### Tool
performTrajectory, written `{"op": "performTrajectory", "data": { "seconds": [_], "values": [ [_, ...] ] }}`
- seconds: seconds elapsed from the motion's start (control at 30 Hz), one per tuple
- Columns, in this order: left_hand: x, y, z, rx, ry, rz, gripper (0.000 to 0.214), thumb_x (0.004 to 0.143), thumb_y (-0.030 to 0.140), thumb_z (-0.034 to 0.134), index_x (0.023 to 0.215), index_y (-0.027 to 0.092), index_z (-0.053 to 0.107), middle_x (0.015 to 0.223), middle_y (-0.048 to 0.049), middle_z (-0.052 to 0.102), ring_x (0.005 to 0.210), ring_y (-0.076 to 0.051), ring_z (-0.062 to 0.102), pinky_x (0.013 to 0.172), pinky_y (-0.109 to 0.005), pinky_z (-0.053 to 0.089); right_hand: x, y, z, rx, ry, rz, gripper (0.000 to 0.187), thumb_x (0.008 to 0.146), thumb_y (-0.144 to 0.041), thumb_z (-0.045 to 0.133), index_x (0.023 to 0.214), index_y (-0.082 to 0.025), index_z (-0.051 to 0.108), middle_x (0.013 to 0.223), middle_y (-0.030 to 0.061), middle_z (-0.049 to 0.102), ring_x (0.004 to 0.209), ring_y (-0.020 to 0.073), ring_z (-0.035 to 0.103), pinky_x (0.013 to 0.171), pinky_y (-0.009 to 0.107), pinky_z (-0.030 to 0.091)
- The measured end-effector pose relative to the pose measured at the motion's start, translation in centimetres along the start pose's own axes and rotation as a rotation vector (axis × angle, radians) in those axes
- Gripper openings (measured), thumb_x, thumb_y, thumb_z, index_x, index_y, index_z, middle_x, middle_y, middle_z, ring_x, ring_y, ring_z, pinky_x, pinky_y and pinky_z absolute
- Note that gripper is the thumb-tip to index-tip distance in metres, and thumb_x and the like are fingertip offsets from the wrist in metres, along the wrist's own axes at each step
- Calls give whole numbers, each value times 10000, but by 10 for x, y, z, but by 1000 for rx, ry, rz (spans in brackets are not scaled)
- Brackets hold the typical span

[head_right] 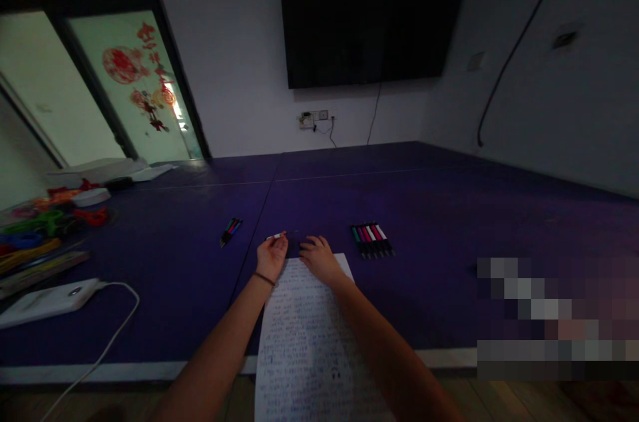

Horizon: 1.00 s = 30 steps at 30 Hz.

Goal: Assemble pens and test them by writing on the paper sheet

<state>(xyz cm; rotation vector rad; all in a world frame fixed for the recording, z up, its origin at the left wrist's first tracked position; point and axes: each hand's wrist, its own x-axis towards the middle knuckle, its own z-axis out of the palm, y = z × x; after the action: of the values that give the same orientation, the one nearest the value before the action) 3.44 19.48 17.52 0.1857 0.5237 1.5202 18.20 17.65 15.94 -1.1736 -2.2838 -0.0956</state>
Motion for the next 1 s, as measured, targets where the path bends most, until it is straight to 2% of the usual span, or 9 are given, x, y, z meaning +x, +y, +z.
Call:
{"op": "performTrajectory", "data": {
  "seconds": [0.13, 0.23, 0.3, 0.43, 0.5, 0.6, 0.8, 1.0],
  "values": [
    [1, 0, -1, 15, 4, -2, 156, 724, 67, 402, 612, 130, 491, 680, -70, 574, 661, -119, 573, 614, -239, 498, 1, 4, 3, 85, -48, 19, 219, 734, -126, 463, 791, -215, 654, 868, 33, 656, 855, 162, 556, 814, 323, 402],
    [3, 0, -2, 32, 4, -12, 156, 726, 75, 403, 612, 133, 493, 679, -71, 572, 637, -113, 564, 609, -239, 495, 1, 5, 4, 144, 0, 69, 257, 719, -104, 445, 842, -210, 645, 832, 31, 657, 789, 152, 573, 758, 285, 433],
    [5, 0, -3, 58, 6, -11, 147, 727, 87, 409, 619, 133, 497, 685, -75, 573, 637, -117, 562, 614, -252, 493, 1, 5, 3, 194, 105, 109, 269, 727, -111, 430, 878, -208, 630, 852, 38, 649, 797, 154, 574, 752, 286, 441],
    [6, -2, -6, 83, 15, 10, 131, 724, 99, 416, 629, 135, 499, 706, -80, 577, 650, -125, 563, 633, -272, 489, 2, 5, -5, 347, 397, 195, 235, 757, -157, 407, 878, -180, 606, 817, 57, 623, 738, 146, 577, 694, 278, 464],
    [6, -2, -6, 86, 18, 9, 131, 723, 99, 413, 629, 137, 496, 715, -82, 578, 650, -124, 561, 640, -272, 486, 3, 4, -10, 411, 468, 198, 221, 762, -170, 405, 871, -174, 598, 782, 56, 605, 674, 135, 570, 640, 265, 470],
    [5, -3, -6, 93, 8, 3, 127, 723, 100, 412, 636, 140, 495, 718, -81, 580, 647, -125, 559, 642, -277, 483, 3, 0, -14, 455, 491, 168, 214, 768, -174, 401, 864, -177, 593, 768, 52, 587, 647, 127, 556, 610, 253, 468],
    [4, -3, -5, 93, 17, 5, 141, 726, 99, 413, 623, 137, 501, 693, -83, 588, 624, -122, 563, 641, -262, 477, 4, -5, -14, 441, 489, 135, 217, 774, -171, 399, 860, -187, 598, 785, 51, 585, 713, 138, 557, 666, 267, 467],
    [2, -4, -1, 81, 5, -56, 155, 718, 94, 422, 592, 114, 510, 640, -85, 594, 549, -98, 556, 599, -217, 464, 4, -5, -11, 421, 481, 98, 211, 768, -165, 422, 855, -199, 611, 800, 49, 589, 781, 148, 560, 703, 279, 464]
  ]
}}
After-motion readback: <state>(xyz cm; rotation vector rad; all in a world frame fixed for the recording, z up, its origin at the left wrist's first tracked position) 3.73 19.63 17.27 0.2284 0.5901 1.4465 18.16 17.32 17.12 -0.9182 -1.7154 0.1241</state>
